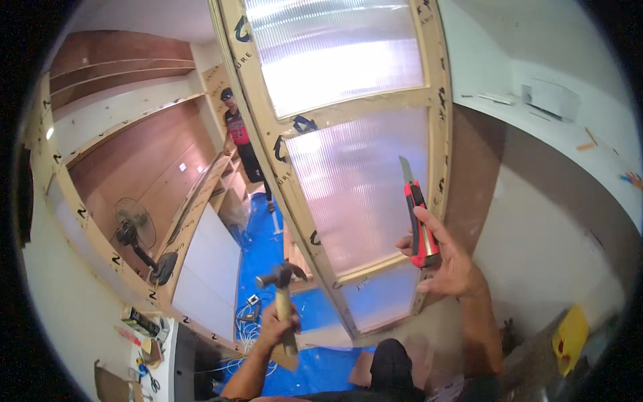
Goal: The person fits a framed plastic panel into a wooden structure, then uses a utility knife and a hammer to secure and trim the frame components.
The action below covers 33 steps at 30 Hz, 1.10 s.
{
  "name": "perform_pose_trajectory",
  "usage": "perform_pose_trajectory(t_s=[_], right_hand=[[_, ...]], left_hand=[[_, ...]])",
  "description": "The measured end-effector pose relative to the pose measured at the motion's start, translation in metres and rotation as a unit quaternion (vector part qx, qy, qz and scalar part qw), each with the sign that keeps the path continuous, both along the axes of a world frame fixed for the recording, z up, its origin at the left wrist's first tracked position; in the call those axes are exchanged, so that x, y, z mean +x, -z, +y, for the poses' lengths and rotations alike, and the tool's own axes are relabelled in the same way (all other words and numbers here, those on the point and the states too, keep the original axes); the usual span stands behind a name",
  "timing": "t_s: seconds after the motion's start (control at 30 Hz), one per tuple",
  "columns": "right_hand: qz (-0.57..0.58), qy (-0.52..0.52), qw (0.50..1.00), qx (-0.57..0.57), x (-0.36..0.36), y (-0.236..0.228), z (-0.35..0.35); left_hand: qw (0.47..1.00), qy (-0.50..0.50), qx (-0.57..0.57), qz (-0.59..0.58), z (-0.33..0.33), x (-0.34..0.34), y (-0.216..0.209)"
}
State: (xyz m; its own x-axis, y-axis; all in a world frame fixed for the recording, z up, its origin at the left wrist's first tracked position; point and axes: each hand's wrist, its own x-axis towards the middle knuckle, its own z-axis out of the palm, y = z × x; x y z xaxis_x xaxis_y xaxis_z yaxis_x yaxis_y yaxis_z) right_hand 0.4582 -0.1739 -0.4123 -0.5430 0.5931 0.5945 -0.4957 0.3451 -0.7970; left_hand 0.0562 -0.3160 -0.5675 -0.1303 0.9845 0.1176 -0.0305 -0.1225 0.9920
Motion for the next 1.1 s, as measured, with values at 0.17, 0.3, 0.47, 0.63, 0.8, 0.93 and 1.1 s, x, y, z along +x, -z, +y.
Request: perform_pose_trajectory(t_s=[0.17, 0.3, 0.47, 0.63, 0.8, 0.93, 1.1], right_hand=[[0.008, 0.11, 0.981, 0.157, -0.026, -0.041, 0.068], [0.027, 0.139, 0.952, 0.271, -0.024, -0.112, 0.106], [0.055, 0.163, 0.922, 0.348, -0.014, -0.195, 0.154], [0.085, 0.171, 0.904, 0.384, -0.04, -0.25, 0.187], [0.15, 0.169, 0.877, 0.425, -0.081, -0.287, 0.201], [0.175, 0.162, 0.874, 0.423, -0.108, -0.301, 0.211], [0.196, 0.147, 0.856, 0.456, -0.138, -0.331, 0.207]], left_hand=[[0.982, -0.103, 0.152, 0.046, 0.088, 0.002, -0.137], [0.951, -0.13, 0.28, -0.01, 0.131, 0.03, -0.267], [0.926, -0.193, 0.323, -0.023, 0.131, 0.055, -0.35], [0.925, -0.292, 0.241, 0.031, 0.095, 0.039, -0.348], [0.912, -0.378, 0.144, 0.062, 0.052, 0.035, -0.332], [0.91, -0.4, 0.093, 0.066, 0.031, 0.025, -0.305], [0.918, -0.387, 0.084, 0.033, 0.013, 0.001, -0.284]])
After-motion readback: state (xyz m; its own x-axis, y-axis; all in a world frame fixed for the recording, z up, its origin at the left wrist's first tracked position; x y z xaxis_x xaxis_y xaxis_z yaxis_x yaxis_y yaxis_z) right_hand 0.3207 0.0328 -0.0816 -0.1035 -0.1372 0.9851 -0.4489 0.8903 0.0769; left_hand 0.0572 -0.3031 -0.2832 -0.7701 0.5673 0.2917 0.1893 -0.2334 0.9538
